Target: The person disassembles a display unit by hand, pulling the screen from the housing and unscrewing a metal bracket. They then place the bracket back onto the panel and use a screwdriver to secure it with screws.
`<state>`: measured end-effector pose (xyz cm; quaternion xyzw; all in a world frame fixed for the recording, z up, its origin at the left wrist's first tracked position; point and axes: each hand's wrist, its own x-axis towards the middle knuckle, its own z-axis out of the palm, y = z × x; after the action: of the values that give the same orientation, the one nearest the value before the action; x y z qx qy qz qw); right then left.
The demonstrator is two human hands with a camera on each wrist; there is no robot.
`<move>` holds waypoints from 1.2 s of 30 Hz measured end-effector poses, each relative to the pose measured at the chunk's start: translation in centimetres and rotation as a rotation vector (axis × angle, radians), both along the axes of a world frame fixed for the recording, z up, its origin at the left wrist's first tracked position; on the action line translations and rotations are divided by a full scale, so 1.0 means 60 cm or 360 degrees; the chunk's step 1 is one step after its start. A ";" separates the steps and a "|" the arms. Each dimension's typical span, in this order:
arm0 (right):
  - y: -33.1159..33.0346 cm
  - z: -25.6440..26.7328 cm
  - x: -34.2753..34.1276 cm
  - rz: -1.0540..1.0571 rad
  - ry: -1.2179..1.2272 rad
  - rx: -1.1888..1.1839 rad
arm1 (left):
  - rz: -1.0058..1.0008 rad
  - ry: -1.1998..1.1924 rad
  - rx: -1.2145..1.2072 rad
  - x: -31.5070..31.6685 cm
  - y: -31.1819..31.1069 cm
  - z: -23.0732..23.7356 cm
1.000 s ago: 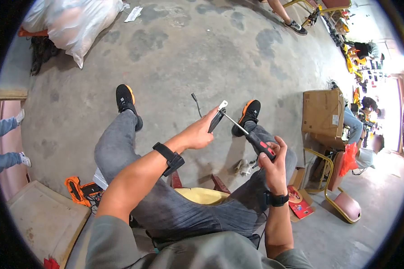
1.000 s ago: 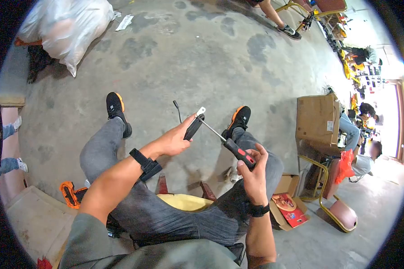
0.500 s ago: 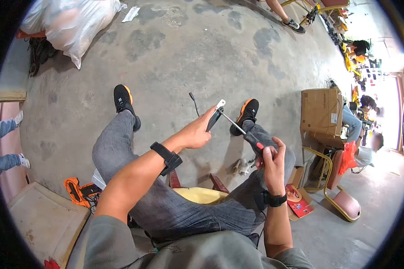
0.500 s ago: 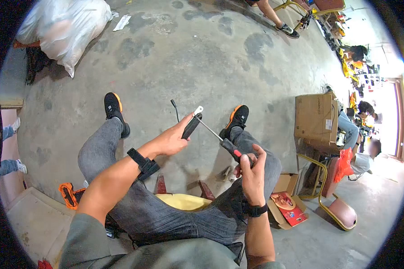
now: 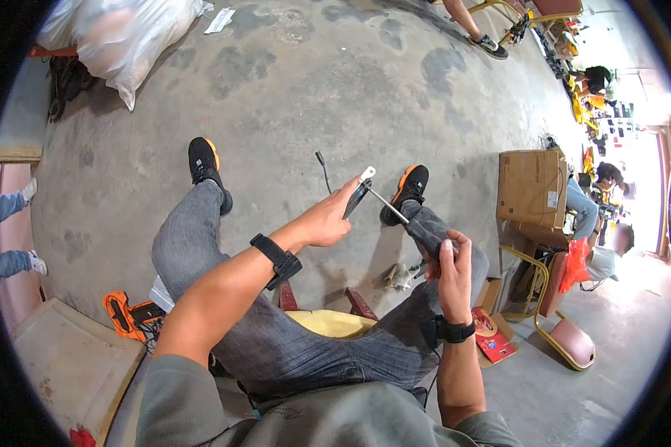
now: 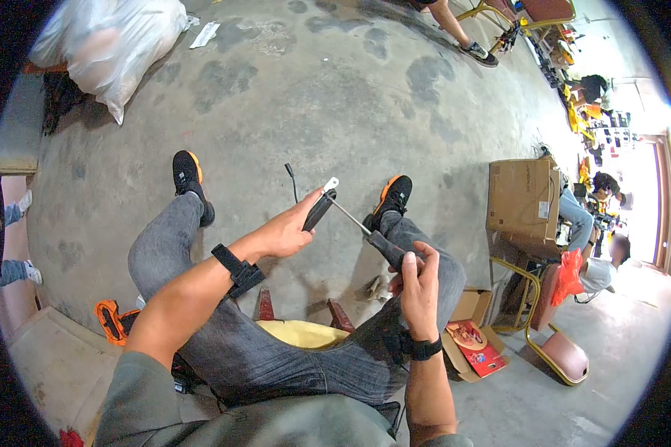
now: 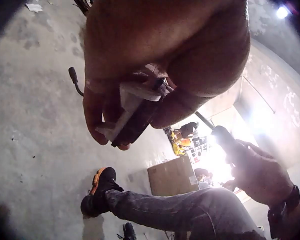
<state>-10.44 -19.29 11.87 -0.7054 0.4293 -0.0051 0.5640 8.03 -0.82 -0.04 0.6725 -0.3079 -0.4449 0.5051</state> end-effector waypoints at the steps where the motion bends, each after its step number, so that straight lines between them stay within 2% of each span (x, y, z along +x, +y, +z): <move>1: 0.003 0.001 0.003 0.0013 0.0008 -0.0026 | 0.0000 0.0000 -0.0001 0.001 0.000 0.000; 2: 0.006 0.000 0.005 0.0027 0.0015 -0.0052 | 0.0003 -0.0013 0.0016 0.001 0.000 -0.001; 3: 0.012 -0.008 0.003 0.0160 -0.0134 -0.0254 | 0.0010 -0.0027 0.0032 0.001 0.000 0.001; 4: 0.008 -0.019 -0.002 0.0165 -0.0135 -0.0254 | 0.0015 -0.0028 0.0032 0.002 0.000 0.004; 6: 0.003 -0.032 -0.004 0.0342 -0.0391 -0.0558 | 0.0014 0.0055 0.0030 0.004 0.001 0.011; 7: 0.005 -0.024 -0.002 0.0345 -0.0389 -0.0557 | 0.0016 0.0057 0.0031 0.002 0.001 0.007; 9: 0.011 0.001 0.005 0.0044 0.0010 -0.0172 | 0.0043 0.0001 -0.0014 -0.001 -0.001 -0.003; 14: 0.010 -0.008 0.004 0.0061 -0.0028 -0.0057 | 0.0060 -0.0025 -0.0014 -0.001 -0.001 -0.004; 16: 0.009 -0.015 0.001 0.0210 -0.0259 -0.0331 | 0.0051 0.0011 -0.0003 -0.002 -0.001 -0.005; 21: 0.008 -0.007 0.002 0.0144 -0.0217 -0.0227 | 0.0067 -0.0043 0.0018 -0.005 -0.001 -0.006; 24: 0.004 -0.009 0.003 0.0146 -0.0165 -0.0306 | 0.0085 -0.0118 -0.0108 -0.008 -0.002 -0.016; 26: -0.003 -0.013 -0.003 0.0386 -0.0169 -0.0578 | 0.0097 -0.0085 -0.0106 -0.008 -0.001 -0.012; 27: 0.000 -0.012 -0.002 0.0387 -0.0168 -0.0579 | 0.0108 -0.0055 -0.0107 -0.009 -0.001 -0.009; 30: 0.004 0.001 0.006 0.0327 -0.0028 -0.0495 | 0.0101 -0.0142 -0.0057 -0.012 -0.003 -0.017; 32: 0.000 0.008 0.015 0.0005 0.0103 0.0050 | 0.0095 -0.0123 -0.0058 -0.011 -0.002 -0.014; 33: 0.000 0.010 0.017 -0.0008 0.0109 0.0139 | 0.0091 -0.0109 -0.0063 -0.009 -0.002 -0.011; 36: 0.017 0.008 0.013 0.0101 -0.0082 -0.0050 | 0.0122 -0.0072 -0.0051 -0.007 -0.002 -0.007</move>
<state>-9.64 -18.29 12.35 -0.7271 0.3920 -0.0121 0.5635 7.63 -0.94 -0.48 0.6854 -0.3005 -0.4048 0.5254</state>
